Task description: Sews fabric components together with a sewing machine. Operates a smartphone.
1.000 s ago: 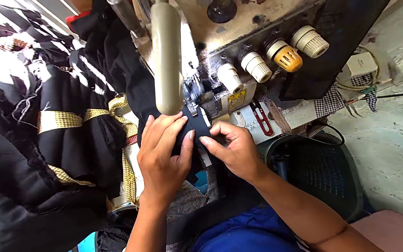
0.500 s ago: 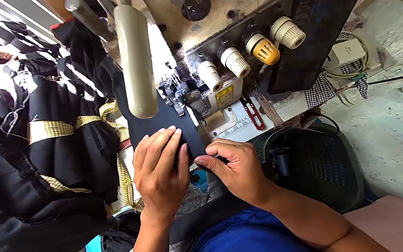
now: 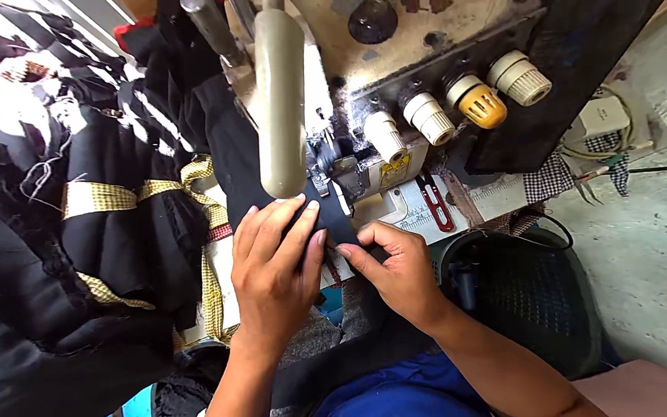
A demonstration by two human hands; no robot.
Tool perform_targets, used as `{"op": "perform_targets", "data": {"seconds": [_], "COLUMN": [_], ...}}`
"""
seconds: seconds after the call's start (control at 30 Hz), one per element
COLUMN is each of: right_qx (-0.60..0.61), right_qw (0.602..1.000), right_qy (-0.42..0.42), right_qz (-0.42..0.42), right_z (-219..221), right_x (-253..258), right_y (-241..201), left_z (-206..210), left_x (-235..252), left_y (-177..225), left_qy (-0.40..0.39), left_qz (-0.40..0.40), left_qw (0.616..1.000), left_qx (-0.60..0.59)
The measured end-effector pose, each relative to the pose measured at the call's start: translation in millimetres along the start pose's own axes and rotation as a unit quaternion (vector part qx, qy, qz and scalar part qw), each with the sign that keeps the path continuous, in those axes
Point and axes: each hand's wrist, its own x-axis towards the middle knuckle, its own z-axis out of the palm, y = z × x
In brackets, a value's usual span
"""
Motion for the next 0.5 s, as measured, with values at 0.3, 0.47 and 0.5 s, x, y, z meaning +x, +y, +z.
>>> {"op": "perform_targets", "data": {"seconds": [0.3, 0.47, 0.5], "right_qx": [0.011, -0.059, -0.075], "right_qw": [1.000, 0.996, 0.995], "right_qy": [-0.008, -0.008, 0.028], "right_qz": [-0.013, -0.059, -0.065], "right_z": [7, -32, -45], "right_x": [12, -13, -18], "right_y": [0, 7, 12], "left_z": [-10, -25, -24], "left_x": [6, -48, -61], "left_y": [-11, -27, -36], "left_qy": [-0.033, 0.071, 0.083], "left_qz": [-0.016, -0.114, -0.143], "left_qw": [0.999, 0.989, 0.983], "left_qx": [-0.014, -0.069, -0.080]}}
